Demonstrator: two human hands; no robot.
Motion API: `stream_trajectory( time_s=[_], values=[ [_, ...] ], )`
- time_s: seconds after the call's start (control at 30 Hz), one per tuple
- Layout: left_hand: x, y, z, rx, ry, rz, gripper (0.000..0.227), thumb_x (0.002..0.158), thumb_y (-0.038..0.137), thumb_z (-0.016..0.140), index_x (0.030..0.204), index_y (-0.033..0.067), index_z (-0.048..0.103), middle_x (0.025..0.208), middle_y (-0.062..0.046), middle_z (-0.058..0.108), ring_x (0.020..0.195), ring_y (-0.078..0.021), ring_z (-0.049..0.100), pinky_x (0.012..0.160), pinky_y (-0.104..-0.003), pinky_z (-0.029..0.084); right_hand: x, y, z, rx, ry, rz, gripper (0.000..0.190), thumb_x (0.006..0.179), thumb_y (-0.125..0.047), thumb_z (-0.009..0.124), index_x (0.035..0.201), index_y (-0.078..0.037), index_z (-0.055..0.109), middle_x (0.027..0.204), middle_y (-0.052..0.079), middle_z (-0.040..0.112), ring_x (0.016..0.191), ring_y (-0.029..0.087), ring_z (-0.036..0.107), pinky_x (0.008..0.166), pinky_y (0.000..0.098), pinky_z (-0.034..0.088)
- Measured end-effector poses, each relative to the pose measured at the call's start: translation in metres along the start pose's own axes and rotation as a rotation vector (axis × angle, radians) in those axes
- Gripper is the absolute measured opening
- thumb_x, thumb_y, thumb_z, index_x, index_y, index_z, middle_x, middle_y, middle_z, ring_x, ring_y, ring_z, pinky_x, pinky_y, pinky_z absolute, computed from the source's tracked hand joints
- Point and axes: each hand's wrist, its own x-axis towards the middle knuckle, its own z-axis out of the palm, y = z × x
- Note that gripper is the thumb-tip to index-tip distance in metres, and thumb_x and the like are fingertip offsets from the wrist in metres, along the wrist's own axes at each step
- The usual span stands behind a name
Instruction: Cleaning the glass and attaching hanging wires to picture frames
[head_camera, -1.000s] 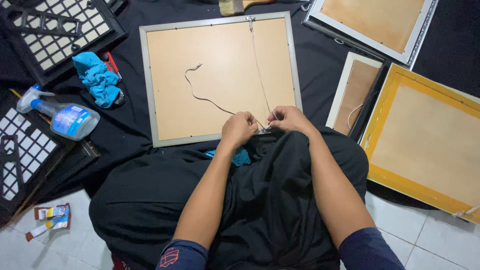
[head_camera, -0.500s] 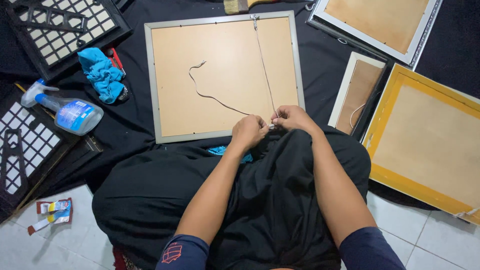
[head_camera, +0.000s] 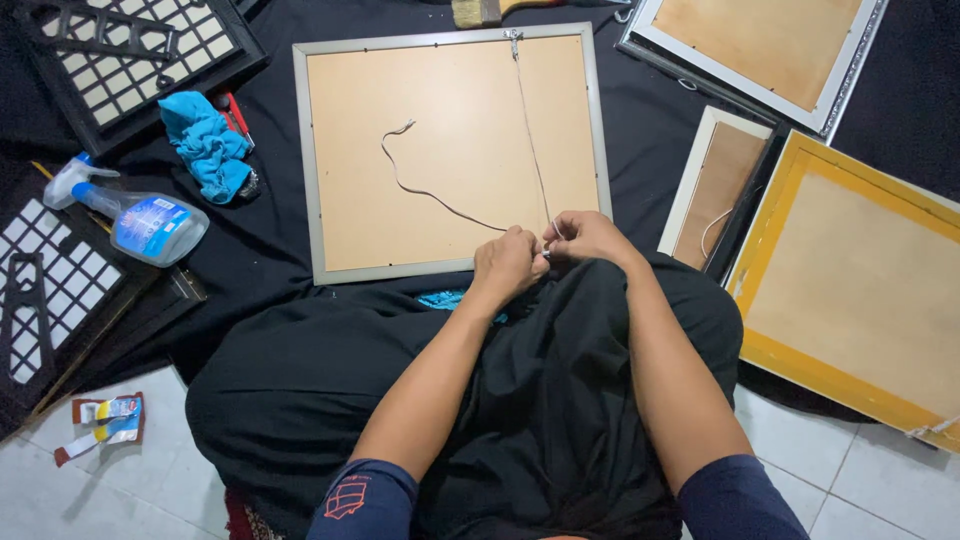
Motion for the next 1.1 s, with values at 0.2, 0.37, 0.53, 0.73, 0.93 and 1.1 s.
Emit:
stream_trajectory(
  time_s=[0.2,0.37,0.53,0.73,0.93,1.1],
  values=[
    [0.002,-0.003,-0.003,-0.025,-0.028,-0.019,0.025,0.085,0.034,0.059,0.096,0.0164,0.072,0.101,-0.013,0.066,0.099,-0.0473,0.072,0.087,-0.058,0.057,-0.003,-0.006,-0.004,0.018,-0.015,-0.007,0.030,0.071,-0.025,0.083,0.098,-0.013,0.078,0.080,0.007,0.077,0.085,0.025,0.072,0.084,0.0371,0.053],
    [0.000,0.001,-0.004,-0.044,-0.028,-0.065,0.029,0.083,0.040,0.060,0.098,0.0187,0.074,0.101,-0.012,0.068,0.100,-0.0459,0.072,0.088,-0.057,0.057,0.000,-0.001,-0.001,0.033,-0.001,0.001,0.029,0.071,-0.024,0.083,0.098,-0.015,0.078,0.080,0.004,0.077,0.085,0.022,0.072,0.082,0.0348,0.053],
    [0.000,0.001,-0.001,-0.022,-0.016,-0.061,0.028,0.086,0.038,0.057,0.097,0.0204,0.075,0.098,-0.011,0.068,0.098,-0.0441,0.073,0.084,-0.056,0.058,-0.001,-0.006,-0.003,0.059,-0.025,-0.012,0.030,0.071,-0.023,0.084,0.099,-0.013,0.078,0.083,0.006,0.079,0.085,0.023,0.073,0.083,0.0342,0.053],
    [-0.009,0.009,-0.015,-0.018,-0.038,-0.144,0.031,0.085,0.038,0.055,0.094,0.0179,0.077,0.098,-0.014,0.072,0.099,-0.0454,0.073,0.085,-0.057,0.057,0.008,0.009,0.005,0.073,0.003,0.001,0.026,0.074,-0.024,0.083,0.098,-0.017,0.078,0.078,0.002,0.076,0.082,0.019,0.072,0.078,0.0316,0.053],
    [-0.010,0.006,-0.020,-0.142,-0.031,-0.199,0.028,0.085,0.036,0.058,0.094,0.0192,0.079,0.092,-0.014,0.076,0.102,-0.0436,0.072,0.085,-0.054,0.057,0.010,0.014,0.008,0.046,0.067,0.005,0.016,0.076,-0.025,0.080,0.091,-0.020,0.077,0.070,-0.002,0.072,0.074,0.017,0.070,0.072,0.0287,0.052],
    [-0.007,0.000,-0.020,-0.125,-0.016,-0.163,0.028,0.087,0.036,0.057,0.095,0.0202,0.079,0.091,-0.016,0.076,0.101,-0.0438,0.073,0.084,-0.055,0.057,0.002,-0.002,0.008,0.069,0.006,-0.004,0.017,0.079,-0.025,0.077,0.093,-0.015,0.076,0.072,0.002,0.074,0.076,0.020,0.071,0.075,0.0319,0.052]
  ],
)
